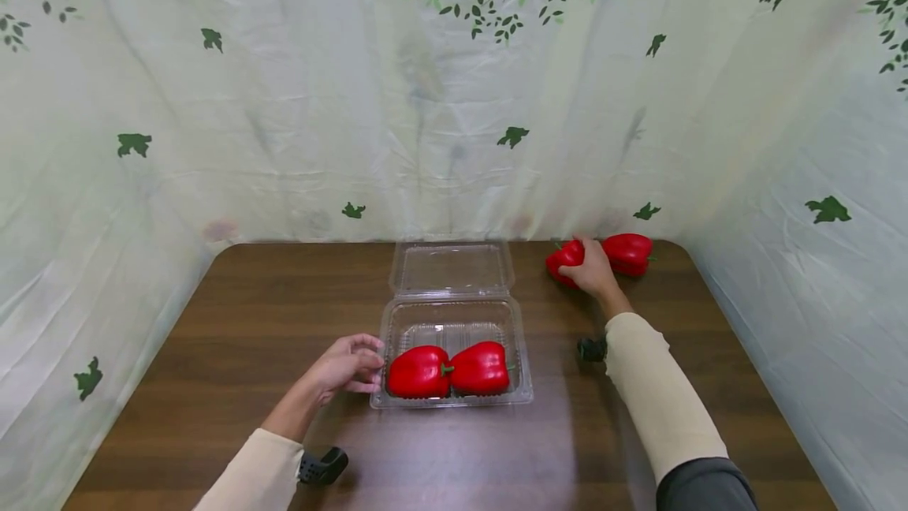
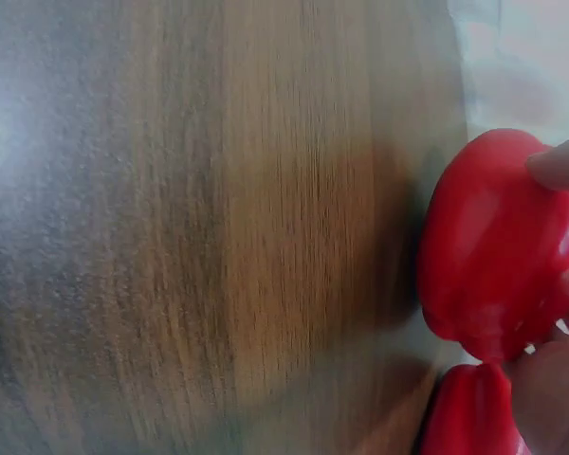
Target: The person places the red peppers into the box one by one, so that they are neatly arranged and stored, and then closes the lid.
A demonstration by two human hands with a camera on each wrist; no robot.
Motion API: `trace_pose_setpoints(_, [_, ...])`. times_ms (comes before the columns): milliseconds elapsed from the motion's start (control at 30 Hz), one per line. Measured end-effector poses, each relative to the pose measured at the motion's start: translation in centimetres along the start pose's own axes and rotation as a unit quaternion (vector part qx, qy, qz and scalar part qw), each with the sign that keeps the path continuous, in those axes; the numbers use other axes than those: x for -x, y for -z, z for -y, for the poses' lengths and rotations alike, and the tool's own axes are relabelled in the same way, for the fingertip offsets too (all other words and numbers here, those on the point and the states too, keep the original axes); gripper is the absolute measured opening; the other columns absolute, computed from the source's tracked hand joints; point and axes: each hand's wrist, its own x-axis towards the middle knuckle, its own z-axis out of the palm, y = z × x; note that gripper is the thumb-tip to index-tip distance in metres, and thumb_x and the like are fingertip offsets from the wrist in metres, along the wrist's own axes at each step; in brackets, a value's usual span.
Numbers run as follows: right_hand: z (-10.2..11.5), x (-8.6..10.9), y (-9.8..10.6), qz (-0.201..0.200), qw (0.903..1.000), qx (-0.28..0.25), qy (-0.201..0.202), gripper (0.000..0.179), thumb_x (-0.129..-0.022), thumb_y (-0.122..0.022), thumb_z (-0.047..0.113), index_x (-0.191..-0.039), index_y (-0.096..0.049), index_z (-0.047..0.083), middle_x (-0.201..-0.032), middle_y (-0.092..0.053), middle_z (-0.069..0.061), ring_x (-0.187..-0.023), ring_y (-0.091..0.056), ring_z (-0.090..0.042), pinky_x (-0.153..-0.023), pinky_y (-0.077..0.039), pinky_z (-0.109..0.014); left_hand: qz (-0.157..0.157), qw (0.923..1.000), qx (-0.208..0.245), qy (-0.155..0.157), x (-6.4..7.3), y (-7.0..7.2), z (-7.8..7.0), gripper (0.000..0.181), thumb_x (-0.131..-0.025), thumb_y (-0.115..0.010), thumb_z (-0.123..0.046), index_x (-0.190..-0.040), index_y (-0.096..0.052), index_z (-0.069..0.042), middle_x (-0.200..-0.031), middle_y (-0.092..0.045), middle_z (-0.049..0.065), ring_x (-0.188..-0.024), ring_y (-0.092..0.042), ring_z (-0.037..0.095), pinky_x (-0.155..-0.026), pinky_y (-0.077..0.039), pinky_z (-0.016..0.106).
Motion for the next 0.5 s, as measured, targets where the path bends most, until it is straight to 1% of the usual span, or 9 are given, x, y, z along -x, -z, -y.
trace_pose_setpoints(67, [0.0,0.3,0.0,-0.005,1.0,0.001,0.003,0.081,-0.08,-0.073,0.013,-0.146,-0.028,0.0,-0.144,-0.034,-0.025,-0.129,-0.035,-0.043,-0.105,-0.036,-0.059,0.0,1.0,0.0,0.0,0.0,-0.1,0.0,0.032,-0.092,-0.056,0.0,-0.121,-0.043,0.007,-0.078,-0.057,0.008,-0.062,-0.061,0.019,-0.063,-0.06,0.035])
trace_pose_setpoints(167, [0.0,0.8,0.0,-0.012,0.9999,-0.009,0.002,0.082,-0.079,-0.075,0.016,-0.146,-0.03,0.004,-0.146,-0.035,-0.024,-0.129,-0.034,-0.043,-0.104,-0.034,-0.062,-0.002,1.0,0.0,0.0,0.0,-0.2,-0.1,0.032,-0.092,-0.056,0.0,-0.121,-0.043,0.006,-0.078,-0.057,0.008,-0.062,-0.061,0.018,-0.063,-0.06,0.035])
trace_pose_setpoints(400, [0.0,1.9,-0.5,-0.009,0.9973,-0.072,0.005,0.078,-0.082,-0.075,0.019,-0.146,-0.033,0.009,-0.146,-0.037,-0.022,-0.129,-0.037,-0.042,-0.101,-0.04,-0.059,-0.007,1.0,-0.005,-0.001,-0.1,-0.3,-0.2,0.032,-0.092,-0.056,0.001,-0.121,-0.043,0.007,-0.079,-0.057,0.009,-0.063,-0.061,0.018,-0.063,-0.06,0.035])
trace_pose_setpoints(500, [-0.1,2.5,-0.7,-0.007,0.9959,-0.09,0.006,0.075,-0.083,-0.075,0.02,-0.146,-0.034,0.01,-0.144,-0.039,-0.022,-0.128,-0.038,-0.041,-0.101,-0.041,-0.058,-0.011,0.9999,-0.01,0.003,-0.1,-0.3,-0.1,0.031,-0.092,-0.056,0.001,-0.121,-0.044,0.007,-0.08,-0.058,0.009,-0.063,-0.061,0.019,-0.064,-0.06,0.035])
